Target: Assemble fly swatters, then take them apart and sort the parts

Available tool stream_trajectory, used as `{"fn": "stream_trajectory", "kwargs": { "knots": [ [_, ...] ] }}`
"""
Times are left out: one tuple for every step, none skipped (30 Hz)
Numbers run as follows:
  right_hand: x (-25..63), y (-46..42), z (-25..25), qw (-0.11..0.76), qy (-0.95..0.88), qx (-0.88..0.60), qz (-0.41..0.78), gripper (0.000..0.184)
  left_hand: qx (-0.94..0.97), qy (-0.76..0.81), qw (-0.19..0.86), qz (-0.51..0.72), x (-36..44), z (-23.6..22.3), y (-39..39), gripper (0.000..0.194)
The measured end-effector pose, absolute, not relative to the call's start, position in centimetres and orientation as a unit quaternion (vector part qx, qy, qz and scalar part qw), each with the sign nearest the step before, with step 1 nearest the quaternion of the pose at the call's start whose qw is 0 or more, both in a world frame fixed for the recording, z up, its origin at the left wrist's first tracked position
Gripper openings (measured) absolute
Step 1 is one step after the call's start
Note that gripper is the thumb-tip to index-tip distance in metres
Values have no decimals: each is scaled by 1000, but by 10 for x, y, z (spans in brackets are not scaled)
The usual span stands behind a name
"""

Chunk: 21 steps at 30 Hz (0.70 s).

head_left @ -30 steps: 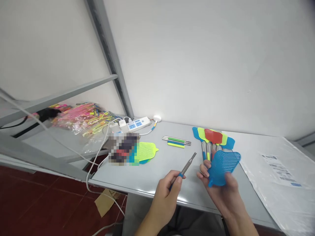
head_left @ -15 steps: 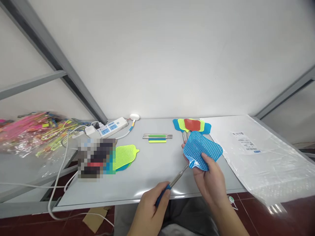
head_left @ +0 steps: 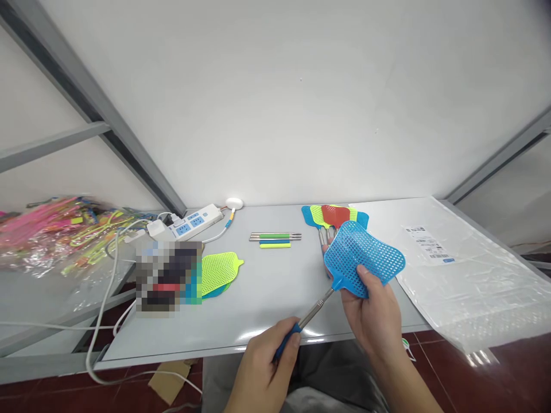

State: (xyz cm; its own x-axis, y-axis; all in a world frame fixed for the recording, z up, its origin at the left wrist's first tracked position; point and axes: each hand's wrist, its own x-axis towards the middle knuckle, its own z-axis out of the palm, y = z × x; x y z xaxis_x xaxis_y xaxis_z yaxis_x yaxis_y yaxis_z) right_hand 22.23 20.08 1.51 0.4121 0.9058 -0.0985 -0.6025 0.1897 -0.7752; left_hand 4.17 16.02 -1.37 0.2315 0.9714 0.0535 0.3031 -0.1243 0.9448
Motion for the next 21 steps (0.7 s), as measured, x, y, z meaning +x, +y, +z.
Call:
{"fn": "stream_trajectory", "kwargs": {
  "knots": [
    [222,200,16,744,-197,-388,507,52,647,492,444,377,40,-13,161,21],
    [221,200,16,743,-198,-389,508,52,646,491,450,374,39,-13,161,22],
    [220,200,17,743,-198,-388,509,51,644,491,455,371,38,-13,161,22],
    [219,200,17,743,-198,-388,508,51,641,493,458,369,37,-12,162,23],
    [219,200,18,744,-197,-387,507,51,641,493,461,365,36,-12,162,24],
    [218,200,18,746,-197,-387,506,50,642,491,467,357,36,-12,162,25],
    [218,200,18,747,-196,-387,504,50,644,487,475,349,37,-11,161,26],
    [218,200,18,749,-194,-386,503,50,642,487,480,346,38,-11,161,26],
    [218,200,18,750,-192,-385,502,51,635,492,482,350,39,-11,160,27],
    [218,200,18,751,-189,-384,502,52,625,498,484,356,41,-11,158,27],
    [218,200,17,752,-186,-382,503,53,611,508,485,365,42,-11,157,27],
    [219,200,17,754,-184,-380,504,54,595,518,488,373,44,-11,156,28],
    [219,200,17,755,-182,-378,505,55,581,523,499,375,45,-11,154,31],
    [219,200,16,756,-181,-376,505,56,569,522,518,368,46,-11,154,34],
    [219,199,16,755,-181,-375,506,56,560,518,540,356,46,-11,153,39],
    [220,199,16,754,-182,-375,507,56,552,513,562,341,47,-11,153,43],
    [220,199,16,752,-183,-376,509,56,545,508,582,326,47,-10,153,47],
    [220,199,16,749,-185,-377,512,57,541,503,596,314,47,-10,154,49],
    [221,199,16,746,-187,-378,515,57,539,497,608,305,47,-10,154,50],
    [221,199,16,744,-188,-377,520,57,536,490,619,298,46,-11,154,51],
    [221,198,15,742,-189,-373,525,58,533,482,630,295,46,-11,153,51]
  ]
}}
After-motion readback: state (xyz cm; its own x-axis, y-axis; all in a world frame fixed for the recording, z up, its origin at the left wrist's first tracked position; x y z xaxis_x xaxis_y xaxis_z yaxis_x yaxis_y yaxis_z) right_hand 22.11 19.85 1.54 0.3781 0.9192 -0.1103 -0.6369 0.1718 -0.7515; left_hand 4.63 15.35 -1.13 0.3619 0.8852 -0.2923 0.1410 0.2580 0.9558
